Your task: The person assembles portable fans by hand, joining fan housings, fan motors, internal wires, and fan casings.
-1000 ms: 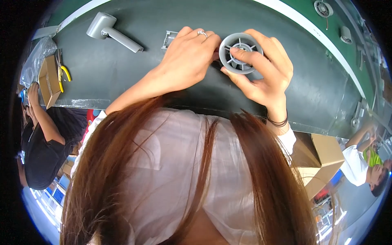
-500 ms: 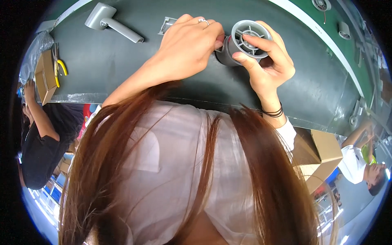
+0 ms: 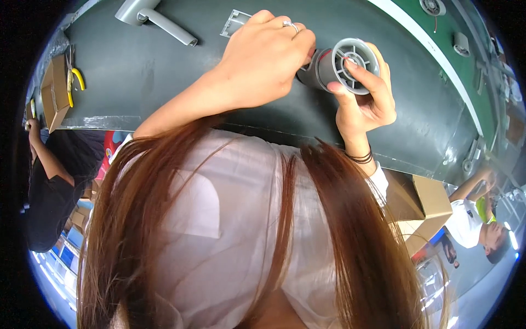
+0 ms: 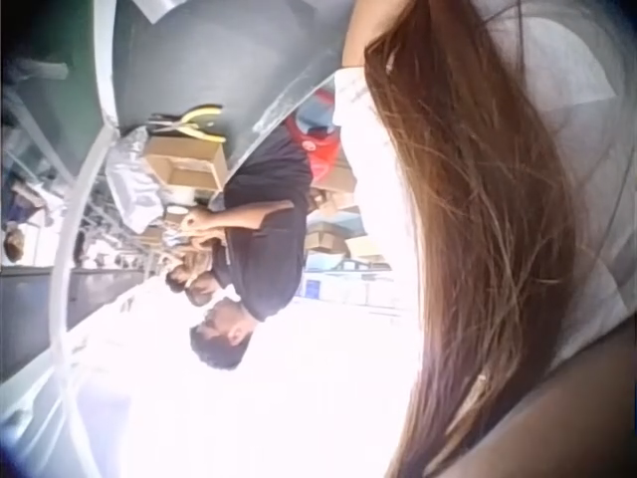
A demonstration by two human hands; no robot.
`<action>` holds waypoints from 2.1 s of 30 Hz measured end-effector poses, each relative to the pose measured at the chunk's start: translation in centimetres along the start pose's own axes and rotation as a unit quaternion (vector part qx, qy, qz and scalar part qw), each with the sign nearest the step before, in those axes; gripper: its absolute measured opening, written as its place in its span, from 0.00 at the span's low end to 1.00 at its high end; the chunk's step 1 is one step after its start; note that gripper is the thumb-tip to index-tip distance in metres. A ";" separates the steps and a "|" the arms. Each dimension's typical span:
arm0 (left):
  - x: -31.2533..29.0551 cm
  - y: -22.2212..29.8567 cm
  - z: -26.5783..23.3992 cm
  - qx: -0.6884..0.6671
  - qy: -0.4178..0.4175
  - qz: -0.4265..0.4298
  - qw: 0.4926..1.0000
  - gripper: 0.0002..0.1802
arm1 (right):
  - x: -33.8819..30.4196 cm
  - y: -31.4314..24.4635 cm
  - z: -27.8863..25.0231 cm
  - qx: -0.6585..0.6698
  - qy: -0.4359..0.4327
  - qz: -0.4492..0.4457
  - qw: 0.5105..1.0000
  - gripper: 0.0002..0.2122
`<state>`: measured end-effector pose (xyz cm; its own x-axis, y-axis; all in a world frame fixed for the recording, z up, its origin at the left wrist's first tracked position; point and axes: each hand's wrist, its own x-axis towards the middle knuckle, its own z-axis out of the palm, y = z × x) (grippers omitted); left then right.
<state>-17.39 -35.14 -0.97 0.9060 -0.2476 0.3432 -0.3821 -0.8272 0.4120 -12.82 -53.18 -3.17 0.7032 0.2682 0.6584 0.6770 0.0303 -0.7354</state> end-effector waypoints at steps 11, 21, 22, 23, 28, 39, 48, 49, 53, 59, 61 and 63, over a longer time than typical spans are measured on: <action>-0.9 2.4 0.9 0.143 0.097 0.032 0.984 0.07 | -1.8 -0.7 -1.3 -0.046 0.034 0.026 0.998 0.22; -1.0 2.4 1.3 0.099 0.114 0.002 0.988 0.08 | -1.5 -1.1 -2.3 -0.070 -0.019 0.028 0.997 0.23; -1.0 2.3 1.5 0.100 0.131 0.009 0.986 0.07 | -1.3 -1.2 -2.2 -0.070 -0.016 0.028 0.997 0.23; -0.9 2.2 1.6 0.100 0.147 0.015 0.984 0.08 | -1.2 -1.5 -2.2 -0.075 -0.028 0.027 0.996 0.22; -1.1 2.0 1.2 0.080 0.109 -0.002 0.991 0.08 | -0.2 -2.4 -1.5 -0.077 -0.058 0.061 0.993 0.22; -2.2 2.6 2.4 0.024 0.048 -0.021 0.998 0.11 | 2.3 -5.4 0.6 -0.298 -0.151 0.095 0.938 0.27; -1.8 1.9 2.1 0.063 0.024 0.014 0.998 0.10 | 3.8 -3.1 -0.8 -0.132 -0.230 0.085 0.960 0.21; -1.1 2.2 1.7 0.078 0.030 0.041 0.996 0.11 | 4.3 -3.6 -1.7 -0.140 -0.232 0.091 0.958 0.21; -0.3 2.5 2.2 0.019 -0.011 0.004 1.000 0.12 | 4.2 -3.1 -2.9 -0.138 -0.239 0.114 0.954 0.22; -1.8 3.4 3.8 0.021 0.053 -0.030 0.998 0.16 | 2.4 -3.0 -2.7 -0.094 -0.218 0.097 0.967 0.22; -1.5 3.6 3.4 0.001 0.031 -0.030 0.999 0.15 | 1.9 -3.0 -3.2 -0.095 -0.205 0.097 0.969 0.22; -1.5 3.8 3.2 -0.052 0.006 -0.045 0.998 0.15 | 2.1 -3.1 -3.1 -0.097 -0.202 0.083 0.971 0.22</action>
<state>-19.61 -39.49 -2.59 0.9356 -0.1683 0.3104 -0.3168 -0.7884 0.5274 -12.79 -55.72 0.96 0.6895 0.6114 0.3883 0.6179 -0.2170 -0.7557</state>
